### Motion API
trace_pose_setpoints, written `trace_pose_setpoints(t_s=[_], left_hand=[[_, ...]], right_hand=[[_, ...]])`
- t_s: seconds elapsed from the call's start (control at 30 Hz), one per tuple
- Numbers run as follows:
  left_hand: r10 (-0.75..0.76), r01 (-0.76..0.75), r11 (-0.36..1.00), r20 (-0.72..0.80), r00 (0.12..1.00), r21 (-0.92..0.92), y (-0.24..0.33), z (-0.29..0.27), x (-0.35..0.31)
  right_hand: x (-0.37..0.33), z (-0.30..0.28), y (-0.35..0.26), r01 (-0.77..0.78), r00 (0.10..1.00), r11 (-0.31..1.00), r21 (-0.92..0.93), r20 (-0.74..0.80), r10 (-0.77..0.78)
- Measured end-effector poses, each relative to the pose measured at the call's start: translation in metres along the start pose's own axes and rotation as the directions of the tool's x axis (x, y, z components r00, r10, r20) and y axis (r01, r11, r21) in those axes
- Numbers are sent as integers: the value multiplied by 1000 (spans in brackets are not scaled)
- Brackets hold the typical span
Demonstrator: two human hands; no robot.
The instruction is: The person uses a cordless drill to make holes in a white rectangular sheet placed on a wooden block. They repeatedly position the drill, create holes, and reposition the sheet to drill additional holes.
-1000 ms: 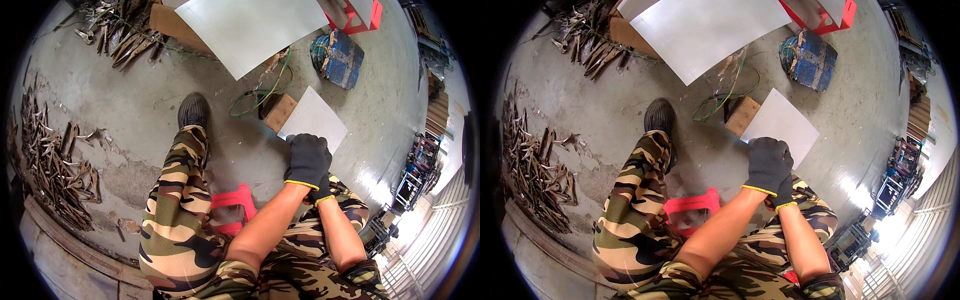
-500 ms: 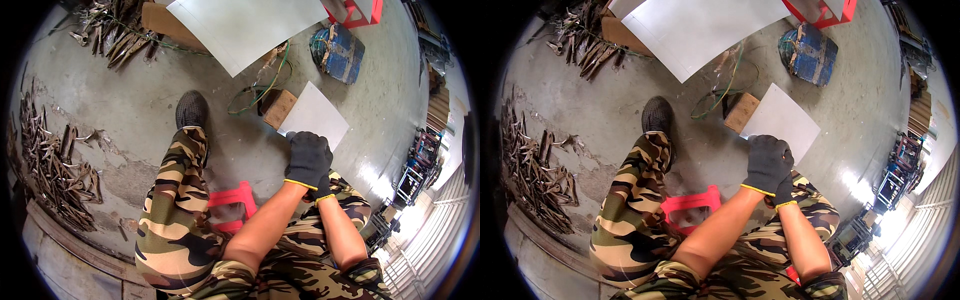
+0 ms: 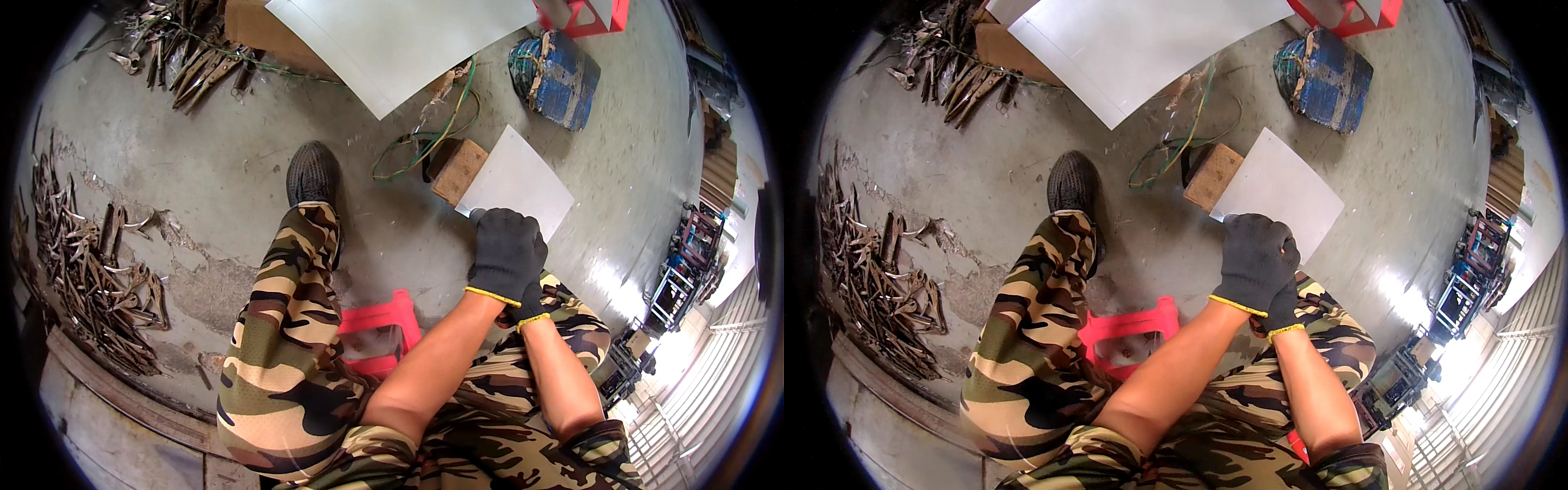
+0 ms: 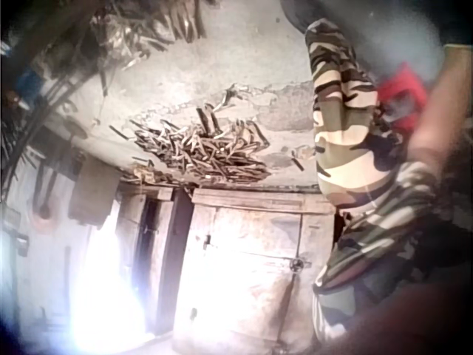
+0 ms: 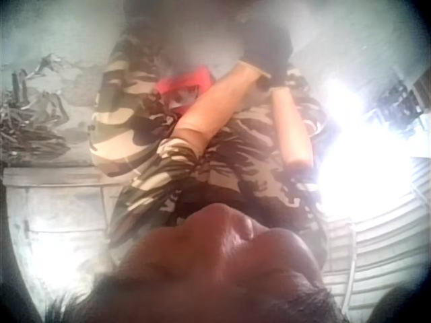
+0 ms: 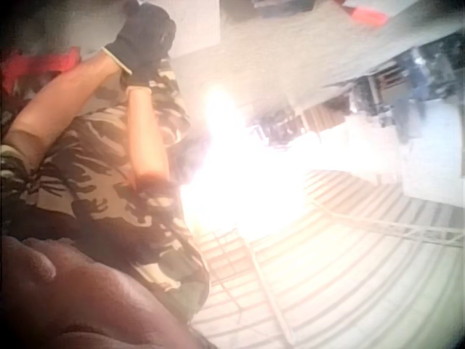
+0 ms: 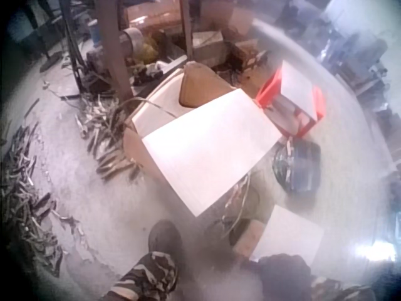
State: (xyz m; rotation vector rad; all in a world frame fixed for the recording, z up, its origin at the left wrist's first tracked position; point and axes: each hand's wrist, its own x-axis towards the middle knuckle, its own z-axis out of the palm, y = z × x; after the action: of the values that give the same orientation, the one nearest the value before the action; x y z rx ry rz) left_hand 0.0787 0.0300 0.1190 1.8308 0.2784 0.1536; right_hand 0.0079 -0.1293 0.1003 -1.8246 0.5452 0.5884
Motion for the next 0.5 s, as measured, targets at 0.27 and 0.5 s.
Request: trace_pose_setpoints(t_s=[0.27, 0.5], left_hand=[[-55, 55, 998, 26, 998, 11, -3, -3, 0], [-58, 60, 998, 55, 997, -35, 1, -6, 1]], right_hand=[[-3, 19, -21, -36, 999, 999, -6, -26, 36], [17, -11, 28, 10, 904, 784, 620, 330, -272]])
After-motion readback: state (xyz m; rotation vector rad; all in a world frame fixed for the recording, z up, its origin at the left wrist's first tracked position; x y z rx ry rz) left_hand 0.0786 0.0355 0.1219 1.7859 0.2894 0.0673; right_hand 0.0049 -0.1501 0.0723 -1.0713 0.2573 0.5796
